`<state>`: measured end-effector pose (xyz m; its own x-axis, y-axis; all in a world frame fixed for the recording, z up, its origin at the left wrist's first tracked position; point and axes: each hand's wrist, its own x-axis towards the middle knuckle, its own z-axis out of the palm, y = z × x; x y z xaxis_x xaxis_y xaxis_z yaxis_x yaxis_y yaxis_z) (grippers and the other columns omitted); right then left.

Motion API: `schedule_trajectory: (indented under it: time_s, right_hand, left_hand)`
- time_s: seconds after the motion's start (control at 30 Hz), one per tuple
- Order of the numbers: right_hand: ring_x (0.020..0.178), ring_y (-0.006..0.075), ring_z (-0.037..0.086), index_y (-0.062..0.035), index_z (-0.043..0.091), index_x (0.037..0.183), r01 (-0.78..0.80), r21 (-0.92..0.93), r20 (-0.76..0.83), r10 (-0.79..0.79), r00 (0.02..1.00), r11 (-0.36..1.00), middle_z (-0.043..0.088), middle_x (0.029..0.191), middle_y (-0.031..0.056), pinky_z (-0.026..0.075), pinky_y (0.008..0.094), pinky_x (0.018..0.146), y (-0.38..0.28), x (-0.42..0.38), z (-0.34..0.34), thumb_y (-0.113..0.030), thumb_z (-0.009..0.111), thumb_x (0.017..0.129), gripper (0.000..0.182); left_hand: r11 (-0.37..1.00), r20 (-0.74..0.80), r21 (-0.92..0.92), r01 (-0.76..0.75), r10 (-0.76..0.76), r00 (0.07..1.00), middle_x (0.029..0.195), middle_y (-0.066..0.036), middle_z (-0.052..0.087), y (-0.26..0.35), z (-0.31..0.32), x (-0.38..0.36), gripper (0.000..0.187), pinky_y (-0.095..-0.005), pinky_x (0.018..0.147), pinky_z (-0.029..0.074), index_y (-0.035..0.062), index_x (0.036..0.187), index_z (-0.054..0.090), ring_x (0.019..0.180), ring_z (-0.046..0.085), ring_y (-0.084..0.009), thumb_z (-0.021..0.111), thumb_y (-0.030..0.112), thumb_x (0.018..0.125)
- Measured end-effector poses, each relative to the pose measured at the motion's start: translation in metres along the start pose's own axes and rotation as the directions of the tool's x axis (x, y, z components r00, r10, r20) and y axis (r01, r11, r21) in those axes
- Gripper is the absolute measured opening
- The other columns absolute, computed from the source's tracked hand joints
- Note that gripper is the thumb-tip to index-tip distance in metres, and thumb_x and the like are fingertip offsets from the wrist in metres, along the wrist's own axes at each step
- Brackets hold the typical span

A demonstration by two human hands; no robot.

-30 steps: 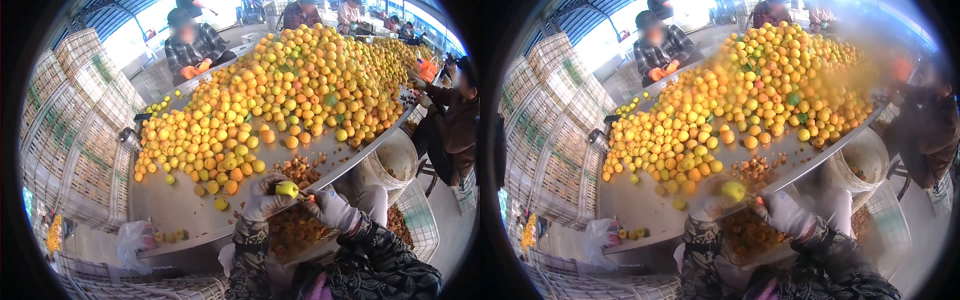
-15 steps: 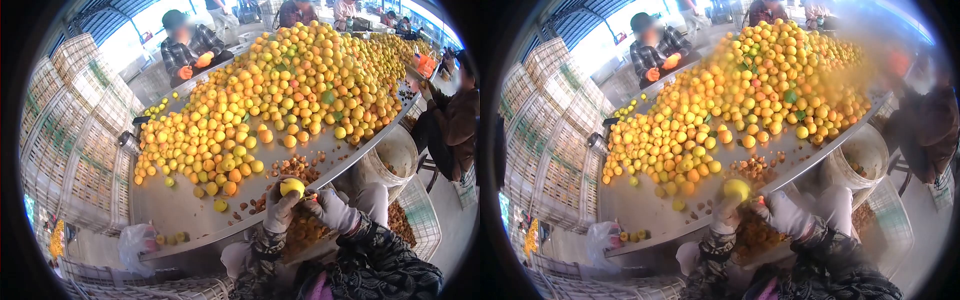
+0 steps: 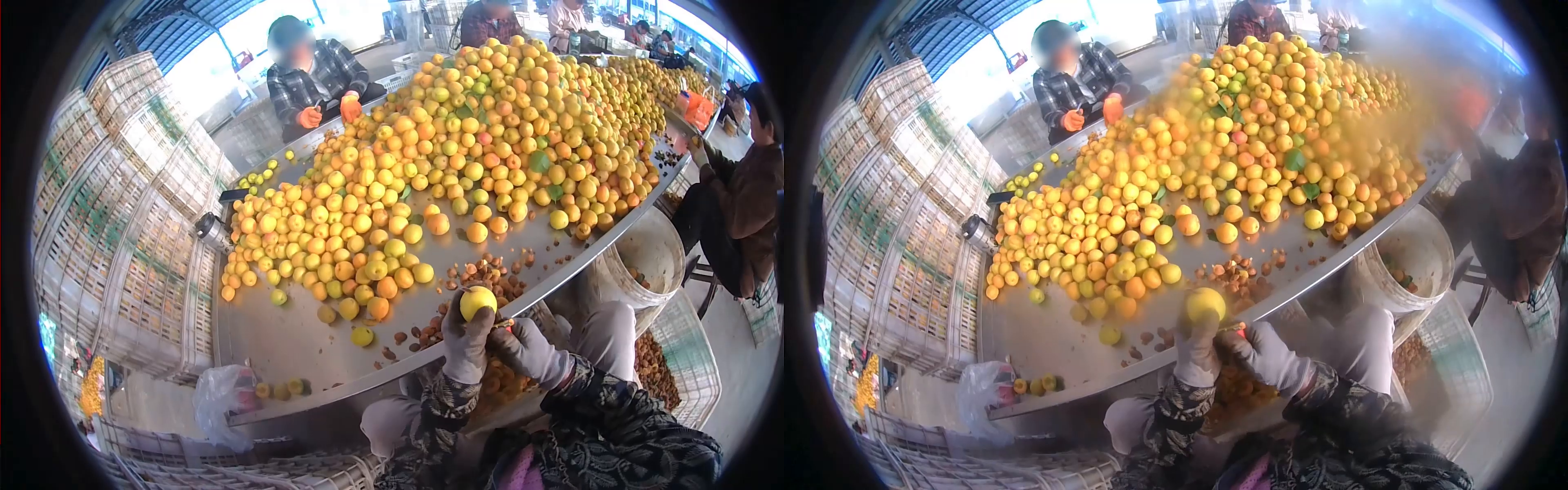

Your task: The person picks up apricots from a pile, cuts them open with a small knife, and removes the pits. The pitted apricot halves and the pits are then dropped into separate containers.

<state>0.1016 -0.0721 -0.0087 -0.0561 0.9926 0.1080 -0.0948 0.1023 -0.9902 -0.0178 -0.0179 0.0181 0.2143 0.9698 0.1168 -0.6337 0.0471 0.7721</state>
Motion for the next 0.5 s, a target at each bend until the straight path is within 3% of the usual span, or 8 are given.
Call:
schedule_trajectory:
  time_s: [0.1, 0.13, 0.2, 0.3, 0.37, 0.4, 0.47, 0.5]
  right_hand:
    - [0.077, 0.0077, 0.052, -0.0032, 0.061, 0.103, 0.011, -0.205, 0.098, 0.010, 0.995, 0.979, 0.061, 0.085, 0.0007, 0.046, 0.0262, 0.069, -0.019, 0.004, -0.014, -0.044, 0.055, 0.096, 0.042]
    - [0.079, 0.0102, 0.054, -0.0024, 0.061, 0.106, 0.083, -0.351, 0.169, -0.024, 0.985, 0.933, 0.062, 0.087, 0.0026, 0.047, 0.0283, 0.072, -0.027, 0.007, -0.018, -0.045, 0.055, 0.096, 0.044]
    - [0.082, 0.0144, 0.056, -0.0007, 0.061, 0.110, 0.102, -0.283, 0.199, -0.046, 0.979, 0.954, 0.064, 0.090, 0.0064, 0.048, 0.0310, 0.076, -0.038, 0.009, -0.017, -0.046, 0.053, 0.096, 0.048]
    - [0.081, 0.0168, 0.057, -0.0005, 0.061, 0.109, 0.155, -0.360, 0.195, -0.088, 0.977, 0.920, 0.064, 0.086, 0.0068, 0.048, 0.0327, 0.077, -0.034, 0.010, -0.021, -0.047, 0.052, 0.096, 0.049]
    - [0.080, 0.0126, 0.053, 0.0018, 0.060, 0.106, 0.057, -0.404, 0.234, 0.043, 0.971, 0.913, 0.059, 0.081, 0.0042, 0.045, 0.0277, 0.076, -0.043, 0.005, -0.018, -0.042, 0.053, 0.097, 0.045]
    - [0.080, 0.0126, 0.053, 0.0018, 0.060, 0.106, 0.056, -0.403, 0.229, 0.041, 0.973, 0.914, 0.059, 0.081, 0.0042, 0.045, 0.0277, 0.076, -0.039, 0.002, -0.019, -0.042, 0.053, 0.097, 0.045]
    - [0.073, 0.0094, 0.050, -0.0006, 0.061, 0.101, -0.131, -0.165, 0.241, 0.169, 0.956, 0.978, 0.054, 0.074, -0.0009, 0.043, 0.0258, 0.068, -0.022, -0.007, -0.020, -0.042, 0.052, 0.098, 0.043]
    - [0.068, 0.0054, 0.046, -0.0027, 0.063, 0.100, -0.258, -0.006, 0.223, 0.253, 0.941, 0.966, 0.053, 0.072, -0.0049, 0.039, 0.0231, 0.061, -0.020, -0.011, -0.017, -0.044, 0.052, 0.097, 0.042]
  left_hand:
    - [0.987, -0.008, -0.103, 0.123, -0.125, 0.992, 0.095, -0.004, 0.062, 0.015, -0.004, -0.001, 0.037, -0.0252, 0.077, 0.050, 0.0023, 0.112, 0.056, 0.083, 0.060, -0.0125, 0.072, 0.008, 0.079]
    - [0.996, 0.091, 0.054, 0.066, -0.071, 0.993, 0.094, -0.004, 0.062, 0.022, -0.009, 0.000, 0.035, -0.0248, 0.077, 0.050, 0.0025, 0.110, 0.057, 0.082, 0.060, -0.0116, 0.073, 0.007, 0.078]
    - [0.980, 0.195, 0.196, -0.011, -0.028, 0.980, 0.093, -0.003, 0.062, 0.035, -0.016, 0.004, 0.034, -0.0244, 0.076, 0.049, 0.0027, 0.108, 0.059, 0.081, 0.060, -0.0107, 0.073, 0.007, 0.077]
    - [0.929, 0.266, 0.366, 0.049, -0.155, 0.951, 0.090, -0.002, 0.063, 0.059, -0.023, 0.015, 0.030, -0.0240, 0.076, 0.049, 0.0023, 0.102, 0.062, 0.082, 0.060, -0.0088, 0.075, 0.006, 0.075]
    - [0.830, 0.312, 0.511, 0.224, -0.423, 0.851, 0.088, -0.002, 0.064, 0.078, -0.021, 0.020, 0.028, -0.0232, 0.076, 0.049, 0.0018, 0.098, 0.063, 0.081, 0.061, -0.0073, 0.077, 0.005, 0.073]
    - [0.828, 0.316, 0.514, 0.224, -0.426, 0.848, 0.088, -0.002, 0.064, 0.080, -0.017, 0.018, 0.028, -0.0232, 0.076, 0.049, 0.0018, 0.098, 0.063, 0.081, 0.061, -0.0073, 0.077, 0.005, 0.073]
    - [0.779, 0.362, 0.625, -0.042, -0.242, 0.900, 0.089, -0.002, 0.065, 0.080, -0.011, 0.013, 0.033, -0.0244, 0.074, 0.050, 0.0008, 0.102, 0.062, 0.081, 0.061, -0.0083, 0.078, 0.006, 0.073]
    - [0.933, 0.323, 0.357, 0.055, -0.178, 0.930, 0.088, -0.004, 0.065, 0.061, -0.012, 0.009, 0.041, -0.0268, 0.072, 0.051, 0.0011, 0.109, 0.060, 0.079, 0.061, -0.0113, 0.079, 0.011, 0.075]
